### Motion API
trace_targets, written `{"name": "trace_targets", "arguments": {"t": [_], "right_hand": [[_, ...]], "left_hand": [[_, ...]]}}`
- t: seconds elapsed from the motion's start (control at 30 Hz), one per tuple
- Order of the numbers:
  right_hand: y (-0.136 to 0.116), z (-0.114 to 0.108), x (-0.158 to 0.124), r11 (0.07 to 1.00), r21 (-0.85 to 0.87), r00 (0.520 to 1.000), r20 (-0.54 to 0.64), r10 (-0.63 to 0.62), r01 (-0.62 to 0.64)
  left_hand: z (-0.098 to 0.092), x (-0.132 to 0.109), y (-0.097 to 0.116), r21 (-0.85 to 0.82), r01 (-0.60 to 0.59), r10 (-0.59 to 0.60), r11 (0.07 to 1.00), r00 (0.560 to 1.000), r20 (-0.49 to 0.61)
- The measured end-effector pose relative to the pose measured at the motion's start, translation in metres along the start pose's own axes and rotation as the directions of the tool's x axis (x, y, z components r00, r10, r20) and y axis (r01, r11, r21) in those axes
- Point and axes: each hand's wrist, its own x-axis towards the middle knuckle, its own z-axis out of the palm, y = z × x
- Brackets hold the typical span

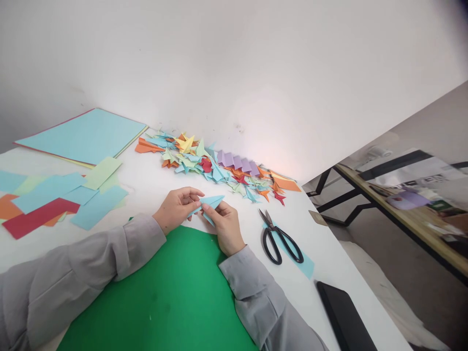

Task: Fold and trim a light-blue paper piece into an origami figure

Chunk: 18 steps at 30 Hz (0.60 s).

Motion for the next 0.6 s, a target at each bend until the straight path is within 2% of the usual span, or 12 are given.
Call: {"name": "trace_targets", "arguments": {"t": [0.2,0.33,0.47,0.6], "right_hand": [[0.003,0.000,0.002,1.000,0.011,0.998,-0.063,0.011,-0.010],[-0.001,-0.001,0.003,0.993,0.107,0.987,-0.144,0.070,-0.054],[-0.006,-0.003,0.004,0.972,0.210,0.983,-0.125,0.132,-0.103],[-0.008,-0.004,0.005,0.972,0.216,0.990,-0.081,0.118,-0.098]], "left_hand": [[0.000,0.000,-0.001,-0.018,0.030,-0.030,0.999,0.999,-0.017],[-0.002,0.001,-0.005,-0.040,0.010,-0.012,0.999,0.999,-0.039],[-0.003,0.001,-0.008,0.097,-0.086,0.082,0.992,0.996,0.037],[-0.005,0.000,-0.009,0.200,-0.215,0.188,0.956,0.971,0.145]]}}
